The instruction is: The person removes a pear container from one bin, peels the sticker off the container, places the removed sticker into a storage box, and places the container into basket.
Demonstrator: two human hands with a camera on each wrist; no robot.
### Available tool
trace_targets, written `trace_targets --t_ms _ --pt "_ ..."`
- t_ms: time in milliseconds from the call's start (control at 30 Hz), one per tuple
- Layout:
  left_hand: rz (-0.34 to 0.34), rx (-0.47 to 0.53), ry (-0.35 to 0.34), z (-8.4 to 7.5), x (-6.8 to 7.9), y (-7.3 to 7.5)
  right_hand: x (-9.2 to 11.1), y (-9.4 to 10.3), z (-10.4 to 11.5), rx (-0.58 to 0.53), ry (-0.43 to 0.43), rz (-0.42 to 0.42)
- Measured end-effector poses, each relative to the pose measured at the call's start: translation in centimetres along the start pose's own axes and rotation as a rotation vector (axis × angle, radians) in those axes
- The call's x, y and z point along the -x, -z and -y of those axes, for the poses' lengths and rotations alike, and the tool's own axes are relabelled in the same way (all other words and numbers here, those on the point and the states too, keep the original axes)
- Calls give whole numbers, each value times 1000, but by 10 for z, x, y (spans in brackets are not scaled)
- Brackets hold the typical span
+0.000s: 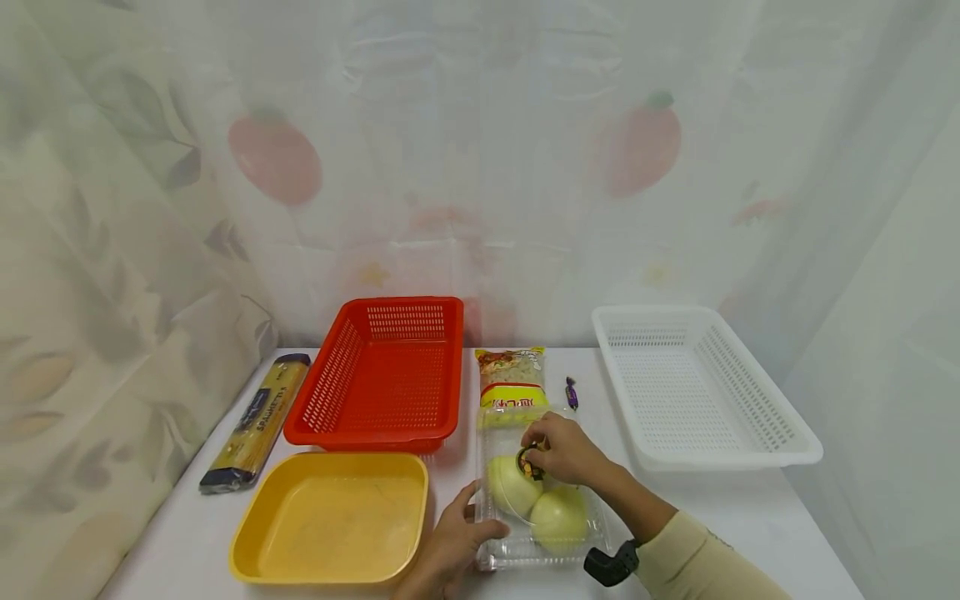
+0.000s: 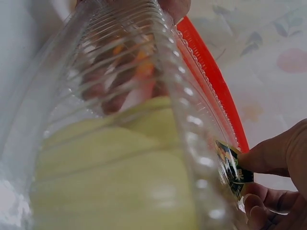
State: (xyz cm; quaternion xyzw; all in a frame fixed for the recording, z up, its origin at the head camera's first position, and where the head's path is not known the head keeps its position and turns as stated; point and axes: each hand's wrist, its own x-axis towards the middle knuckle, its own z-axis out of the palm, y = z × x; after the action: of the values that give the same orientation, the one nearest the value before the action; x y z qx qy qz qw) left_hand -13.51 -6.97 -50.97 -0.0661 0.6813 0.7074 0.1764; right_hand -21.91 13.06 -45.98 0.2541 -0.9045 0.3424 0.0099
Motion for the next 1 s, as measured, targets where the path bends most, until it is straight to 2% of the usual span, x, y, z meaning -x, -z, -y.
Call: trace_targets --t_ms 267,500,667,1000 --pt "-27 -29 32 -2 -1 -1 0 4 1 -4 5 -2" --pt "-21 -29 8 -3 2 -1 0 8 -4 -33 8 -1" --pt "-16 -25 -4 -2 2 -1 1 11 -9 -115 0 -8" --pt "-32 -55 -5 -2 1 -1 3 18 -12 -350 -73 -39"
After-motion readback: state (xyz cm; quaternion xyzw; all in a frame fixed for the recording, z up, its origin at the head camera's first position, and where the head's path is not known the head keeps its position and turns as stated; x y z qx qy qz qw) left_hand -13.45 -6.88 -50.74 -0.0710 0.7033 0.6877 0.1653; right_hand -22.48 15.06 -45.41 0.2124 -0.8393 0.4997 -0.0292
